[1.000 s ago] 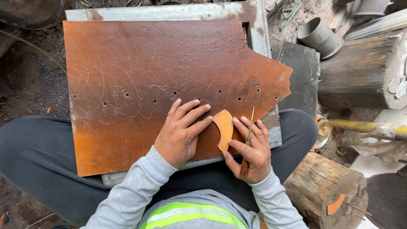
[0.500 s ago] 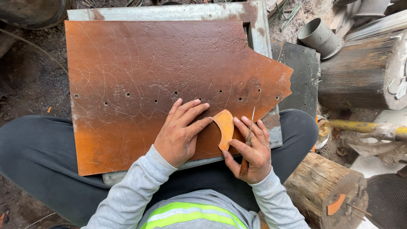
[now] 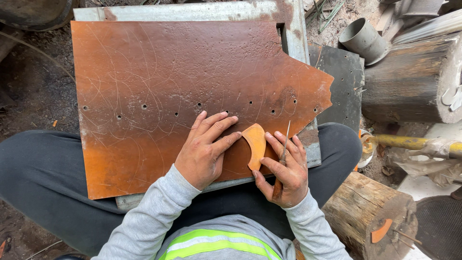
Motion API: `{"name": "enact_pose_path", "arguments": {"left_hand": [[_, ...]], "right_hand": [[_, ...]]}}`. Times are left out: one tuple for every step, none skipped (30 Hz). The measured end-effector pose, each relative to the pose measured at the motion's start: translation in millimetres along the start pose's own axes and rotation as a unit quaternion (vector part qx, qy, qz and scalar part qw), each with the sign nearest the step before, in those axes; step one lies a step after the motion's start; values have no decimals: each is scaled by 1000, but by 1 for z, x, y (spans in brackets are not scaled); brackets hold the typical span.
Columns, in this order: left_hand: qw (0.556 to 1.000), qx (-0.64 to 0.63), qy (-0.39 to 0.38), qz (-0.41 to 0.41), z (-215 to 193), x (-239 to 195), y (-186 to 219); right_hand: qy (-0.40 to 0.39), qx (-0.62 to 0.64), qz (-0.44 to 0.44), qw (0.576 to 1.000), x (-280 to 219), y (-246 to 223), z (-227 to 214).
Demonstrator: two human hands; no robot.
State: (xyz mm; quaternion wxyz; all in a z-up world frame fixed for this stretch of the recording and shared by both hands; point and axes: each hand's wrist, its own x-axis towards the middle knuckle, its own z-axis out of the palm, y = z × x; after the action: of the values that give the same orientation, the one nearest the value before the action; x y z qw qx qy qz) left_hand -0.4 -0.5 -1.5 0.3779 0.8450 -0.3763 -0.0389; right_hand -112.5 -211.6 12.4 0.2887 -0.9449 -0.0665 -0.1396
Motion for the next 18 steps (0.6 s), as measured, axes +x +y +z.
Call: {"name": "enact_pose_path", "arguments": {"left_hand": [[1000,0,-1,-1,0,0,0],[1000,1,-2,-2,0,0,0],[1000,1,-2,-2,0,0,0],[1000,2,-2,-2,1,-1,0],[1000,3,-2,-2,1,-1,0],[1000,4,-2,-2,1,0,0],[1000,4,-2,-2,1,0,0],[1000,3,-3,-2,1,-1,0],[1000,3,-3,-2,1,-1,0],[1000,4,-4,-2,1,-1,0],[1000,5,-4,-2,1,-1,0],[1000,5,-5,-1,1,-1,0],[1000,7,-5,-1,2,-1,0],[1000,9,-5,0,2,-1,0],[1000,11,-5,0,1,0,0],[1000,11,-7,-1,1,0,0],[1000,11,-8,-2,1,0,1],[1000,11,-10,-2,0,1,1]], "right_hand": [[0,0,0,1000,0,0,0],[0,0,1,1000,0,0,0],[0,-1,1,1000,0,0,0],[-1,0,2,1000,0,0,0],[-1,0,1,1000,0,0,0],[-1,0,1,1000,0,0,0],[-1,-1,0,1000,0,0,0],[0,-1,0,1000,0,0,0],[0,0,0,1000,-1,-1,0],[1,0,-1,1000,0,-1,0],[1,0,-1,1000,0,-1,0],[1,1,-1,1000,0,-1,0],[1,1,-1,1000,0,-1,-1],[0,0,0,1000,0,-1,-1],[-1,0,1,1000,0,-1,-1],[-2,-1,1,1000,0,-2,-1],[-3,-1,0,1000,0,-2,-1],[-2,-1,-1,1000,0,-1,-1]]}}
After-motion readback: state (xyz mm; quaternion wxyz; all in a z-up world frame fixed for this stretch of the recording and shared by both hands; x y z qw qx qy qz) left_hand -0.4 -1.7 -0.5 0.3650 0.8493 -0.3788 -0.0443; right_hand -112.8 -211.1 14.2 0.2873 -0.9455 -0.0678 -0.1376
